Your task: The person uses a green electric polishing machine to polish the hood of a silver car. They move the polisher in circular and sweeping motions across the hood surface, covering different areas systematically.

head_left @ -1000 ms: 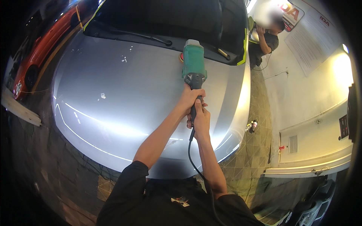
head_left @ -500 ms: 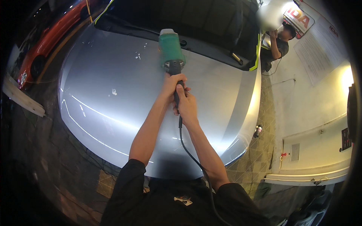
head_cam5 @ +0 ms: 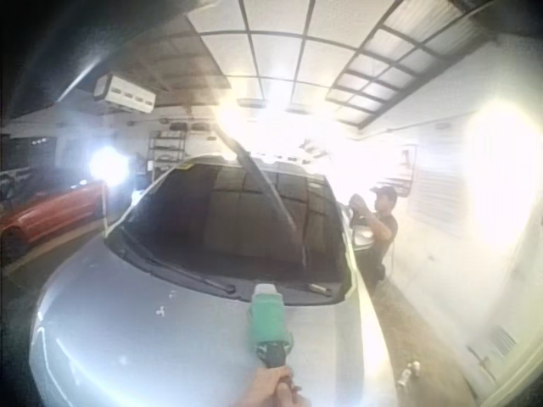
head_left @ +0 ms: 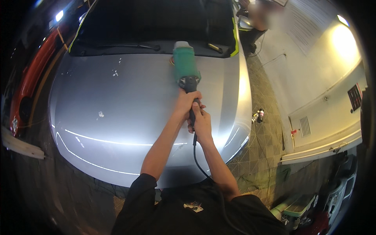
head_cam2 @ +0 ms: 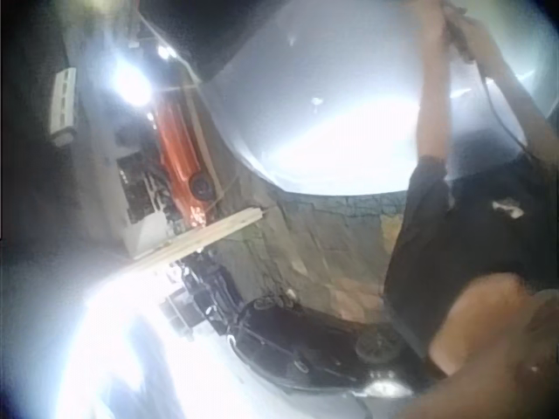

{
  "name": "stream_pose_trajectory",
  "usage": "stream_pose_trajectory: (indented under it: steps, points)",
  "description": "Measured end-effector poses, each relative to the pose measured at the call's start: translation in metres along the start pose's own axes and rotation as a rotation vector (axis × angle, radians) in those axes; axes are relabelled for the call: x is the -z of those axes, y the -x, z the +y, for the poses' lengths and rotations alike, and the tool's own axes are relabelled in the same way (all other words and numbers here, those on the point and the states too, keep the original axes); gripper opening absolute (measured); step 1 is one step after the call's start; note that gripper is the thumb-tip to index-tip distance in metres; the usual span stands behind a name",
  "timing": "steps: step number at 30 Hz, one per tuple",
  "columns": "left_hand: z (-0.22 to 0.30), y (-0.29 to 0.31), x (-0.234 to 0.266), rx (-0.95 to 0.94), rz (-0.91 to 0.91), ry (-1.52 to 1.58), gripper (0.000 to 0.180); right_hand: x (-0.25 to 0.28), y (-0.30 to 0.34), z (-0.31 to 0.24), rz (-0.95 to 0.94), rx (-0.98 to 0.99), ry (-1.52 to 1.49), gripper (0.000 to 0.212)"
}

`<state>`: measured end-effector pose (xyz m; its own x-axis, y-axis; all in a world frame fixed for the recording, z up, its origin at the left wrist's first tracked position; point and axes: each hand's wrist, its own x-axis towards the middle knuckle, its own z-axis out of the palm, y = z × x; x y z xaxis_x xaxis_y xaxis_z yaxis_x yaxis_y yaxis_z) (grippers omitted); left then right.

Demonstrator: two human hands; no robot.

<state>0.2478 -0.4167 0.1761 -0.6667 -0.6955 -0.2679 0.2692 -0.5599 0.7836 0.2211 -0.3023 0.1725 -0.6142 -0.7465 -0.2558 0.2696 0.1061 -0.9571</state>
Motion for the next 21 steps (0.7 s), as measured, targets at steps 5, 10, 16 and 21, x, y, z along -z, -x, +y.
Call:
stream_pose_trajectory:
  steps: [5,10,16,21]
  points:
    - [-0.036,-0.007,-0.054,0.057,-0.067,-0.09,0.06,0.048,0.007,-0.002,0.159,-0.003,-0.147,0.053]
    - [-0.061,-0.007,-0.073,0.132,-0.138,-0.121,0.065,0.066,0.021,0.005,0.256,0.009,-0.16,0.052]
    - [-0.07,0.004,-0.073,0.17,-0.178,-0.111,0.073,0.067,0.034,0.01,0.316,0.036,-0.111,0.052]
    - [-0.071,0.011,-0.067,0.173,-0.191,-0.098,0.077,0.058,0.045,0.012,0.33,0.015,-0.117,0.052]
